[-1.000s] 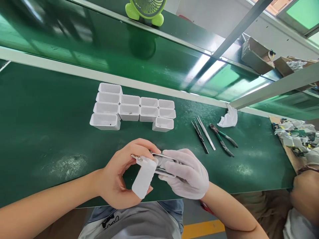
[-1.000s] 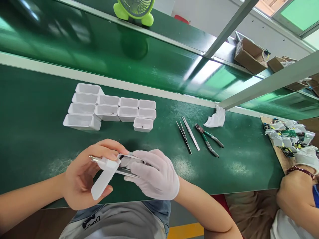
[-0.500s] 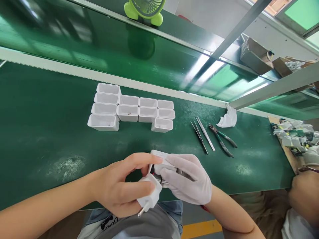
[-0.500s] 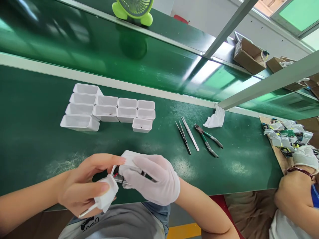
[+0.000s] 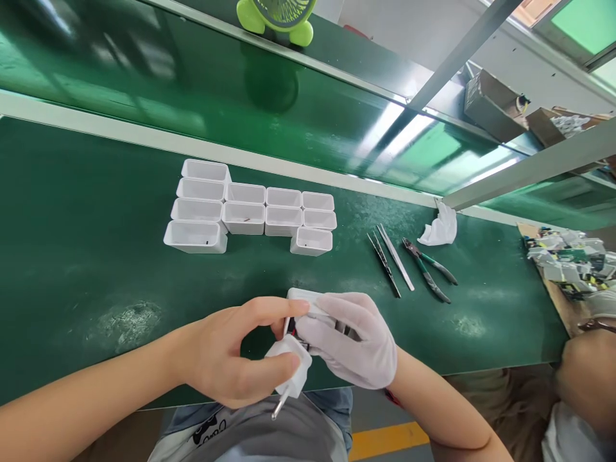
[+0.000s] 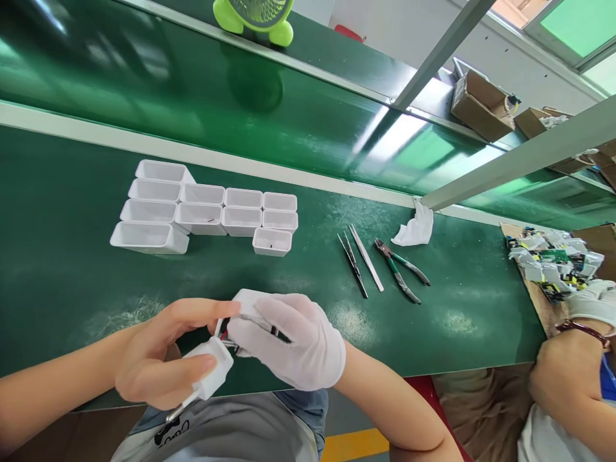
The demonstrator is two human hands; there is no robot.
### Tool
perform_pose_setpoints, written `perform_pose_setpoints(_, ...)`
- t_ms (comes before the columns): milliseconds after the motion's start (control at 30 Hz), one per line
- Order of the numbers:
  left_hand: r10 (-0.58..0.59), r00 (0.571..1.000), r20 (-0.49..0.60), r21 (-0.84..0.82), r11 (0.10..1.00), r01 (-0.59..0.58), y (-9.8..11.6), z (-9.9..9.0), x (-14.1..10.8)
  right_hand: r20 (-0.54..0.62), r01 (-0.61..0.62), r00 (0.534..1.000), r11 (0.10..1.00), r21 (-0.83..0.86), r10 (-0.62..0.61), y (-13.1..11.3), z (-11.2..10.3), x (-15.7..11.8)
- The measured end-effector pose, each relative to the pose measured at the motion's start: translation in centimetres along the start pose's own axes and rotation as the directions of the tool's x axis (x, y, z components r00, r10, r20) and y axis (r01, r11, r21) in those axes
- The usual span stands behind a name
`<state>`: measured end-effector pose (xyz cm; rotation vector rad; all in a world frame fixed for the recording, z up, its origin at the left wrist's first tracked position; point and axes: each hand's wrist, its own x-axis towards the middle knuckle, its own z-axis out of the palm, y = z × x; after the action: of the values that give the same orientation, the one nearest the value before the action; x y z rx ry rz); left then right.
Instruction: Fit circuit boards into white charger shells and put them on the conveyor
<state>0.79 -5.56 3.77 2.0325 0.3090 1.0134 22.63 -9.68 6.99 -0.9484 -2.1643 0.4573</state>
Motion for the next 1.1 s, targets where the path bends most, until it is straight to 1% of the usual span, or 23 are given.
perform_pose_setpoints(33, 0.093, 0.996, 0.015, 0.012, 0.996, -0.093, -0.1, -0.1, 0.1, -0.047, 0.047, 0.998, 0.997, -0.064, -0.050, 0.2, 0.1, 0.0)
perform_pose_setpoints(67, 0.151, 0.988, 0.023, -0.003, 0.989, -0.151, -0.1, -0.2, 0.3, -0.093, 0.079, 0.991, 0.988, -0.132, -0.092, 0.5, 0.2, 0.0)
perform_pose_setpoints(100, 0.159, 0.987, 0.022, -0.037, 0.987, -0.158, -0.1, -0.3, 0.5, -0.140, 0.105, 0.981, 0.975, -0.195, -0.133, 0.6, 0.2, -0.1)
perform_pose_setpoints(167, 0.065, 0.998, -0.015, -0.133, 0.989, -0.066, 0.0, -0.3, 0.8, -0.178, 0.139, 0.965, 0.952, -0.274, -0.193, 0.8, 0.1, -0.1)
perform_pose_setpoints(233, -0.010, 0.998, -0.063, -0.174, 0.985, -0.001, 0.2, -0.3, 1.1, -0.169, 0.140, 0.967, 0.951, -0.276, -0.191, 0.7, -0.2, 0.0)
perform_pose_setpoints(300, -0.032, 0.996, -0.083, -0.199, 0.980, 0.014, 0.4, -0.2, 1.3, -0.163, 0.113, 0.973, 0.956, -0.270, -0.161, 0.5, -0.5, 0.0)
perform_pose_setpoints(400, -0.021, 0.997, -0.069, -0.270, 0.963, 0.001, 0.5, -0.2, 1.5, -0.156, 0.080, 0.980, 0.958, -0.277, -0.127, 0.3, -0.7, -0.1)
perform_pose_setpoints(500, -0.044, 0.997, -0.062, -0.312, 0.950, 0.023, 0.6, -0.2, 1.4, -0.197, 0.049, 0.976, 0.973, -0.226, -0.095, 0.5, -0.4, 0.0)
perform_pose_setpoints(533, -0.068, 0.996, -0.058, -0.323, 0.945, 0.046, 0.6, -0.3, 1.3, -0.208, 0.040, 0.975, 0.984, -0.174, -0.076, 0.6, -0.3, 0.1)
perform_pose_setpoints(600, -0.124, 0.991, -0.042, -0.347, 0.932, 0.102, 0.8, -0.3, 1.1, -0.190, 0.031, 0.981, 0.999, -0.015, -0.033, 0.8, 0.0, 0.3)
perform_pose_setpoints(667, -0.167, 0.986, -0.027, -0.373, 0.916, 0.145, 0.8, -0.3, 0.9, -0.163, 0.022, 0.987, 0.990, 0.136, 0.001, 1.1, 0.2, 0.4)
perform_pose_setpoints(733, -0.180, 0.983, -0.027, -0.384, 0.910, 0.156, 0.8, -0.2, 0.9, -0.174, 0.012, 0.984, 0.977, 0.211, 0.025, 1.3, 0.3, 0.4)
perform_pose_setpoints(800, -0.154, 0.987, -0.040, -0.383, 0.915, 0.127, 0.8, -0.1, 0.9, -0.184, 0.009, 0.982, 0.970, 0.242, 0.036, 1.4, 0.5, 0.2)
perform_pose_setpoints(900, -0.119, 0.992, -0.051, -0.365, 0.926, 0.092, 0.7, -0.1, 1.1, -0.133, -0.003, 0.990, 0.963, 0.269, 0.040, 1.4, 0.6, -0.1)
perform_pose_setpoints(1000, -0.116, 0.993, -0.029, -0.365, 0.926, 0.097, 0.8, -0.2, 1.2, -0.136, 0.031, 0.991, 0.982, 0.188, -0.005, 1.2, 0.3, 0.0)
perform_pose_setpoints(1033, -0.117, 0.993, -0.016, -0.373, 0.922, 0.103, 0.8, -0.2, 1.2, -0.121, 0.040, 0.992, 0.987, 0.154, -0.021, 1.1, 0.1, 0.2)
perform_pose_setpoints(1100, -0.130, 0.992, 0.009, -0.386, 0.914, 0.123, 0.8, -0.3, 1.2, -0.044, 0.034, 0.999, 0.994, 0.107, -0.030, 0.9, -0.3, 0.7)
